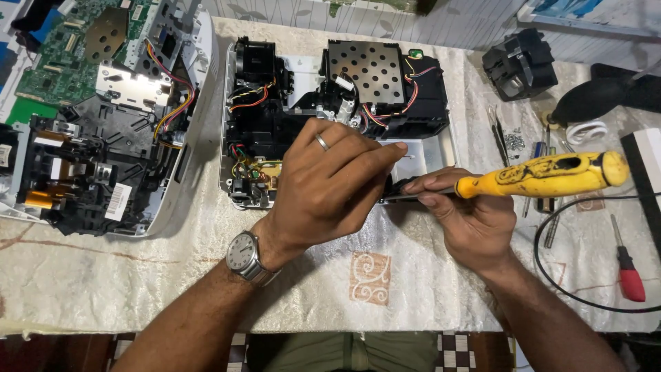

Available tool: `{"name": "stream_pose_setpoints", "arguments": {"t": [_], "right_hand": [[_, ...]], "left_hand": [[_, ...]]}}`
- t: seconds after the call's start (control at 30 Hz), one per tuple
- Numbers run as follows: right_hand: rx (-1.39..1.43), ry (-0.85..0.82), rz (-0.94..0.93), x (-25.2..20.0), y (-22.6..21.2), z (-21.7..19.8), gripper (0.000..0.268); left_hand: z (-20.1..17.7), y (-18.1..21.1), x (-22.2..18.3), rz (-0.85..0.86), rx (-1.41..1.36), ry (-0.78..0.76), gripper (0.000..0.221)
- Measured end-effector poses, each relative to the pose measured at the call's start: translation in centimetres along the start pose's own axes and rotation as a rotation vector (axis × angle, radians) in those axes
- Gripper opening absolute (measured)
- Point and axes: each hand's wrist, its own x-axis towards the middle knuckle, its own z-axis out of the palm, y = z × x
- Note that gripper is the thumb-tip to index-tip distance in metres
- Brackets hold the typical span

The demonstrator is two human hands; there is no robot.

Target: Disassembling an electronic device to access and remove internal modules using a screwdriver.

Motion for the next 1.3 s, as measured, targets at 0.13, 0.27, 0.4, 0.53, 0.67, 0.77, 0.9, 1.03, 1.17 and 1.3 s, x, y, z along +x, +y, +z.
{"name": "stream_pose_setpoints", "arguments": {"t": [0.13,0.27,0.4,0.53,0.67,0.77,0.9,1.03,1.17,1.3], "right_hand": [[-0.172,0.009,0.046,0.2,-0.4,-0.2,0.009],[-0.315,-0.051,-0.025,2.0,-2.5,0.4,0.009],[-0.416,-0.037,-0.009,-0.2,0.3,-1.1,0.013],[-0.343,-0.145,-0.24,2.0,-1.3,-0.8,0.014],[-0.463,-0.124,-0.269,2.1,-2.2,-0.2,0.012],[-0.501,-0.211,-0.145,0.5,0.5,-1.7,0.017],[-0.486,-0.22,-0.137,0.6,0.1,-2.3,0.015],[-0.455,-0.24,-0.123,1.1,-0.5,-2.8,0.012],[-0.428,-0.268,-0.097,1.7,-0.9,-3.1,0.011],[-0.411,-0.292,-0.057,1.7,-0.9,-3.2,0.012]], "left_hand": [[0.1,0.3,-0.1,-0.021,-0.081,0.019,0.022],[-0.1,1.7,0.4,-0.144,-0.273,0.013,0.029],[0.1,2.6,1.3,-0.193,-0.422,-0.021,0.051],[-1.8,3.4,3.7,-0.214,-0.634,-0.249,0.055],[-1.9,3.4,4.7,-0.147,-0.815,-0.352,0.037],[1.6,3.8,2.9,-0.133,-0.53,-0.152,0.045],[2.0,5.4,3.9,-0.18,-0.264,-0.032,0.049],[2.4,6.2,4.9,-0.197,0.002,0.159,0.043],[2.9,6.3,6.1,-0.282,-0.02,0.122,0.039],[0.6,5.8,7.1,-0.284,-0.176,-0.023,0.053]]}}
